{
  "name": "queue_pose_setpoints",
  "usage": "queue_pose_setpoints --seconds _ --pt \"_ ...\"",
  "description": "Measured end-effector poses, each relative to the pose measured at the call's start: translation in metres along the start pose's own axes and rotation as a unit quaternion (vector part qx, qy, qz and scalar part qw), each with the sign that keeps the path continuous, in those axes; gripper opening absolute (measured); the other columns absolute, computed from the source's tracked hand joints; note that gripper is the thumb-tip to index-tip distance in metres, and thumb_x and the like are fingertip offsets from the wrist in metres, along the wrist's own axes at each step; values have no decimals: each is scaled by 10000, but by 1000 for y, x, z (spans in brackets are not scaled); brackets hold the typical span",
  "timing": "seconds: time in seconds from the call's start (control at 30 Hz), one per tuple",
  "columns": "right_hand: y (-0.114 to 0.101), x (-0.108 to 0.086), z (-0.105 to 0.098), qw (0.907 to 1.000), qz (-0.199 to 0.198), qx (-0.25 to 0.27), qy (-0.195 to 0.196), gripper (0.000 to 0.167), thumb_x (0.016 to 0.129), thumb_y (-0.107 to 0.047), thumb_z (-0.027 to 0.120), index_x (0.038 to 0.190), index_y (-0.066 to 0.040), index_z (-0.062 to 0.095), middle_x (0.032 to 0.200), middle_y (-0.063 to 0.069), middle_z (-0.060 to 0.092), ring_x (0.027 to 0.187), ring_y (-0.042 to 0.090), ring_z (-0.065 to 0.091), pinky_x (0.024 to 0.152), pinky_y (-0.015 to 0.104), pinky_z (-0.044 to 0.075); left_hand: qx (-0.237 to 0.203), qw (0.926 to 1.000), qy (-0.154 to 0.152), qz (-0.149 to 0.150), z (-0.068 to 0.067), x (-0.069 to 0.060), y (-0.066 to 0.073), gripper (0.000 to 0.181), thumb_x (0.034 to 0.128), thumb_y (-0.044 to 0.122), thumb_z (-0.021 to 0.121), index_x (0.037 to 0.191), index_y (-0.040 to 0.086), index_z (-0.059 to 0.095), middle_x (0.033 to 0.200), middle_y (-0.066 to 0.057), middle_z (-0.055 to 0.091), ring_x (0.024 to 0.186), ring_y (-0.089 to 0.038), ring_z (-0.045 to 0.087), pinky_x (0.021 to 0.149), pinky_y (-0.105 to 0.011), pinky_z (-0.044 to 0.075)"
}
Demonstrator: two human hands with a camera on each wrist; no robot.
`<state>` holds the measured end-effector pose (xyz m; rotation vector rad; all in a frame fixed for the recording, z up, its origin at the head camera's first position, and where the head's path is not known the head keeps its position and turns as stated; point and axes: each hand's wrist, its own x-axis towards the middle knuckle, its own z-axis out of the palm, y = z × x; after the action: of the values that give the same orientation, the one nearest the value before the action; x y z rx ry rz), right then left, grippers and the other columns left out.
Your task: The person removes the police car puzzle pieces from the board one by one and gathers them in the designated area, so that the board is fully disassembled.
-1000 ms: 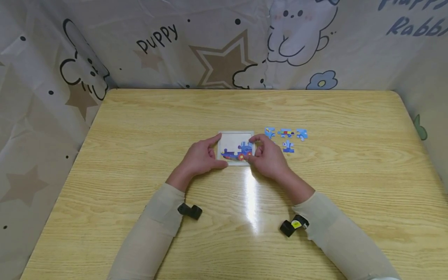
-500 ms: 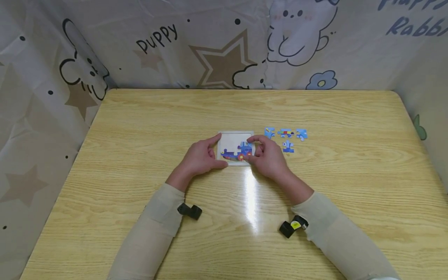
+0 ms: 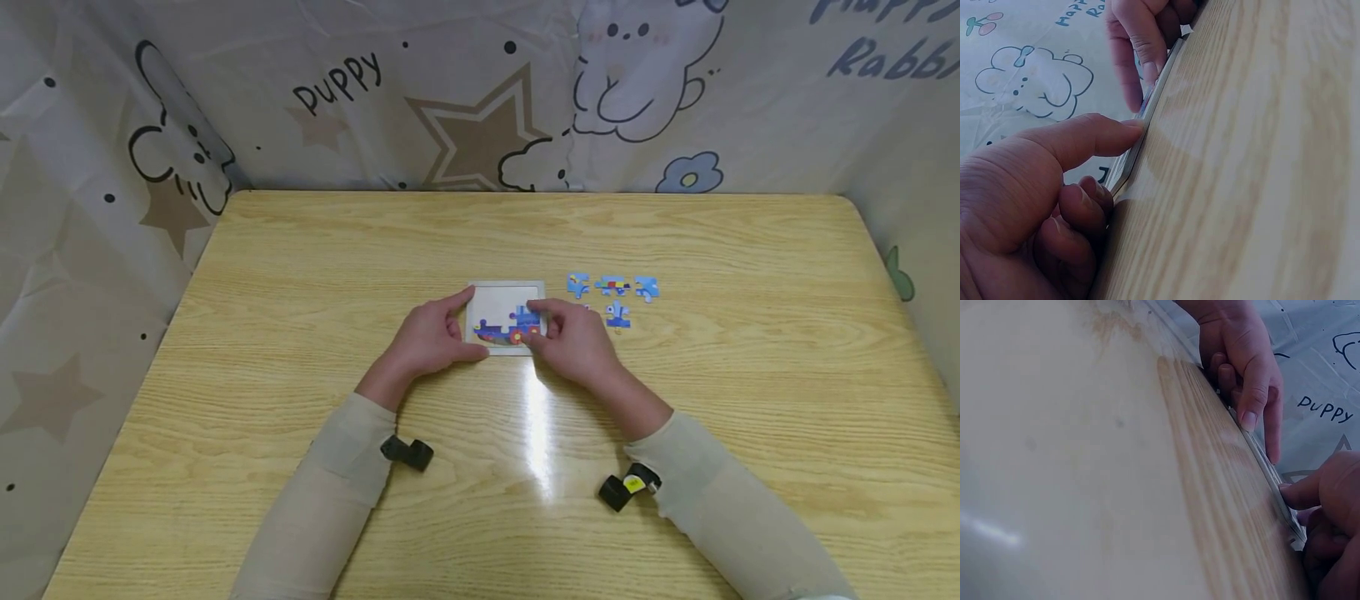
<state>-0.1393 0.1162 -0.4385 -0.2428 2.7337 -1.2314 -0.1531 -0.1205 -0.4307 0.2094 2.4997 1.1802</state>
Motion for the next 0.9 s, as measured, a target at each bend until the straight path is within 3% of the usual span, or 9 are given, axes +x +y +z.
queue_pose_setpoints --seconds 0.6,0.9 --pt "1 1 -4 9977 273 586 -199 417 851 -171 816 1158 -126 538 715 66 515 611 226 466 574 366 371 89 9999 -86 -116 -2 0 4 935 764 265 889 1552 183 390 719 -66 569 607 -197 502 562 -330 389" --pt "2 0 -4 9968 286 718 -218 396 859 -176 814 1177 -120 585 677 54 495 584 215 450 553 351 356 73 9999 -98 -113 -2 0 4 935 766 264 889 1552 180 389 720 -67 570 610 -194 502 566 -331 391"
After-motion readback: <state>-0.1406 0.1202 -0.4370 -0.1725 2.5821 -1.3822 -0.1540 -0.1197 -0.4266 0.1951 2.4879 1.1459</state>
